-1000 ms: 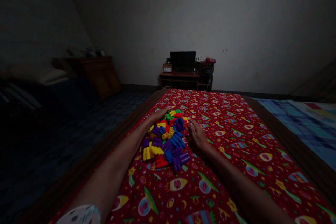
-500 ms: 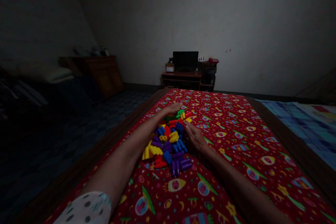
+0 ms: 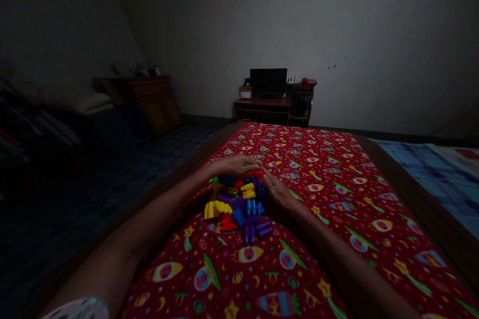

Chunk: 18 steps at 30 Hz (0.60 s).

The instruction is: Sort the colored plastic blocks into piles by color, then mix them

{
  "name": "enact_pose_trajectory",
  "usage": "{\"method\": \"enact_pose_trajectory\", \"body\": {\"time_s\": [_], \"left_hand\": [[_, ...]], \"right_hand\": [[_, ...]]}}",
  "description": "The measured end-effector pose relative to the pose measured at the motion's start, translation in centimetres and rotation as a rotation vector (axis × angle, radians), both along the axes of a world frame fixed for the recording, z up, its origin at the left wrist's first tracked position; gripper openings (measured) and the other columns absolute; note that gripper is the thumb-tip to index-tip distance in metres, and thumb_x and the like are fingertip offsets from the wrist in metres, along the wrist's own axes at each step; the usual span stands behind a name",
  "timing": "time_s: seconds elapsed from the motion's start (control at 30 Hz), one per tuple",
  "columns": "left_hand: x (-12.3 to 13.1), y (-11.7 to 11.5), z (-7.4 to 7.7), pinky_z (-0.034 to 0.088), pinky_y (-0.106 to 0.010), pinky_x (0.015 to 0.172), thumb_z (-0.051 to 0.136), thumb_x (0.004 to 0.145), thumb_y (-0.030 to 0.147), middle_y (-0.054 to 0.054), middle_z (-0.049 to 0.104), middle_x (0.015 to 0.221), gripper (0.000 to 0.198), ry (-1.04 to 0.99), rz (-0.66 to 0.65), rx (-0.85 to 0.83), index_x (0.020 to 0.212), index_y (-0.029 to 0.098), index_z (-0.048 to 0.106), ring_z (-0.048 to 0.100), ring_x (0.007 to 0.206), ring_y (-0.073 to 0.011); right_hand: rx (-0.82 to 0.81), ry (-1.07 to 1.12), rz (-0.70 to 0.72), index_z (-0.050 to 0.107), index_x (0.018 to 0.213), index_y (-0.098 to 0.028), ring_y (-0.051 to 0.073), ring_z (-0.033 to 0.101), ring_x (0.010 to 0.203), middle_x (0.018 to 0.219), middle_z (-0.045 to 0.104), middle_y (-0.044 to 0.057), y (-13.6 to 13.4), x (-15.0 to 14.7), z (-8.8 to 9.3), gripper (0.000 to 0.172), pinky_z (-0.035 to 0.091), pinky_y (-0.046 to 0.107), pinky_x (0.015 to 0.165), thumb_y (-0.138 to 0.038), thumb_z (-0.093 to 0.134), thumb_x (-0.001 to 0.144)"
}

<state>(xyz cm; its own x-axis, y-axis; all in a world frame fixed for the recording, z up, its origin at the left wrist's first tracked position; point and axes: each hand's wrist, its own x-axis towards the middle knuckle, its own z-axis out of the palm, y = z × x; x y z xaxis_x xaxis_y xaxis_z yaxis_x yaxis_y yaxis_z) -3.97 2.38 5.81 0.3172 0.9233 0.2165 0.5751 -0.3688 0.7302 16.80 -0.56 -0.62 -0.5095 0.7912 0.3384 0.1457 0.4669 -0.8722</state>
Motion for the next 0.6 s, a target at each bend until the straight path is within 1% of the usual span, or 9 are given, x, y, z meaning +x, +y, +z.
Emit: {"method": "enact_pose_trajectory", "body": {"time_s": [0.03, 0.1, 0.17, 0.23, 0.3, 0.37, 0.5, 0.57, 0.6], "left_hand": [[-1.5, -0.8, 0.3, 0.047, -0.031, 0.095, 0.064, 0.072, 0.055, -0.001, 0.075, 0.101, 0.031, 0.052, -0.026, 0.019, 0.086, 0.029, 0.074, 0.066, 0.102, -0.0241], [-4.5, -2.2, 0.3, 0.038, -0.032, 0.107, 0.05, 0.08, 0.057, -0.003, 0.071, 0.116, 0.043, 0.083, 0.154, 0.103, 0.099, 0.025, 0.073, 0.06, 0.115, -0.0242], [-6.8, -3.4, -0.8, 0.032, -0.035, 0.112, 0.039, 0.086, 0.056, -0.006, 0.066, 0.124, 0.053, 0.083, 0.369, 0.111, 0.109, 0.02, 0.069, 0.053, 0.124, -0.0252], [-8.0, -4.4, -2.5, 0.03, -0.039, 0.114, 0.033, 0.088, 0.055, -0.008, 0.063, 0.129, 0.057, 0.077, 0.494, 0.043, 0.117, 0.017, 0.065, 0.049, 0.129, -0.0263], [-7.9, -5.1, -4.2, 0.029, -0.043, 0.114, 0.028, 0.09, 0.055, -0.007, 0.062, 0.131, 0.061, 0.05, 0.49, -0.008, 0.125, 0.017, 0.06, 0.048, 0.13, -0.0265], [-7.0, -5.6, -5.1, 0.03, -0.045, 0.114, 0.021, 0.091, 0.055, -0.007, 0.062, 0.13, 0.064, 0.007, 0.429, -0.003, 0.129, 0.018, 0.057, 0.048, 0.129, -0.0254], [-5.7, -5.6, -5.0, 0.034, -0.042, 0.112, 0.014, 0.093, 0.055, -0.005, 0.065, 0.127, 0.066, -0.06, 0.355, 0.069, 0.131, 0.022, 0.056, 0.049, 0.13, -0.0227], [-6.2, -5.8, -5.0, 0.032, -0.043, 0.113, 0.015, 0.093, 0.056, -0.006, 0.065, 0.127, 0.067, -0.072, 0.369, 0.097, 0.13, 0.02, 0.057, 0.049, 0.13, -0.0237], [-6.7, -5.9, -5.2, 0.031, -0.044, 0.114, 0.017, 0.092, 0.058, -0.007, 0.064, 0.127, 0.067, -0.076, 0.398, 0.112, 0.129, 0.019, 0.058, 0.049, 0.129, -0.0248]], "right_hand": [[0.001, -0.007, 0.032, 0.054, 0.136, -0.024, 0.024, 0.038, 0.138, 0.145, 0.048, 0.006, -0.4, -0.2, 0.3, 0.078, 0.025, 0.045, 0.117, -0.077, 0.029, 0.084], [0.009, -0.016, 0.046, 0.054, 0.137, -0.025, 0.024, 0.036, 0.139, 0.148, 0.045, 0.006, -0.9, -0.5, 0.6, 0.078, 0.024, 0.044, 0.117, -0.077, 0.027, 0.085], [0.026, -0.031, 0.037, 0.052, 0.139, -0.023, 0.024, 0.029, 0.142, 0.151, 0.039, 0.006, -1.1, -0.6, 0.7, 0.082, 0.02, 0.044, 0.119, -0.078, 0.025, 0.084], [0.017, -0.061, 0.048, 0.05, 0.14, -0.021, 0.025, 0.024, 0.144, 0.152, 0.037, 0.007, -1.2, -0.7, 0.6, 0.087, 0.016, 0.045, 0.119, -0.081, 0.025, 0.082], [-0.022, -0.068, 0.085, 0.052, 0.138, -0.023, 0.026, 0.026, 0.144, 0.15, 0.041, 0.006, -1.3, -0.8, 0.7, 0.086, 0.016, 0.046, 0.119, -0.082, 0.027, 0.081], [-0.067, -0.017, 0.082, 0.056, 0.134, -0.026, 0.027, 0.033, 0.141, 0.145, 0.049, 0.005, -1.2, -0.9, 1.1, 0.082, 0.02, 0.047, 0.117, -0.081, 0.027, 0.081], [-0.113, 0.121, -0.131, 0.065, 0.122, -0.021, 0.028, 0.052, 0.125, 0.126, 0.064, 0.009, -0.1, 1.1, 2.6, 0.081, 0.035, 0.045, 0.108, -0.079, 0.024, 0.083], [-0.108, 0.049, -0.252, 0.068, 0.112, -0.016, 0.028, 0.061, 0.111, 0.111, 0.07, 0.011, 0.5, 3.9, 3.0, 0.079, 0.043, 0.043, 0.099, -0.077, 0.025, 0.084], [-0.084, -0.045, -0.294, 0.069, 0.107, -0.015, 0.028, 0.063, 0.103, 0.104, 0.071, 0.011, 0.7, 5.7, 3.0, 0.076, 0.046, 0.041, 0.094, -0.074, 0.027, 0.085]]}}
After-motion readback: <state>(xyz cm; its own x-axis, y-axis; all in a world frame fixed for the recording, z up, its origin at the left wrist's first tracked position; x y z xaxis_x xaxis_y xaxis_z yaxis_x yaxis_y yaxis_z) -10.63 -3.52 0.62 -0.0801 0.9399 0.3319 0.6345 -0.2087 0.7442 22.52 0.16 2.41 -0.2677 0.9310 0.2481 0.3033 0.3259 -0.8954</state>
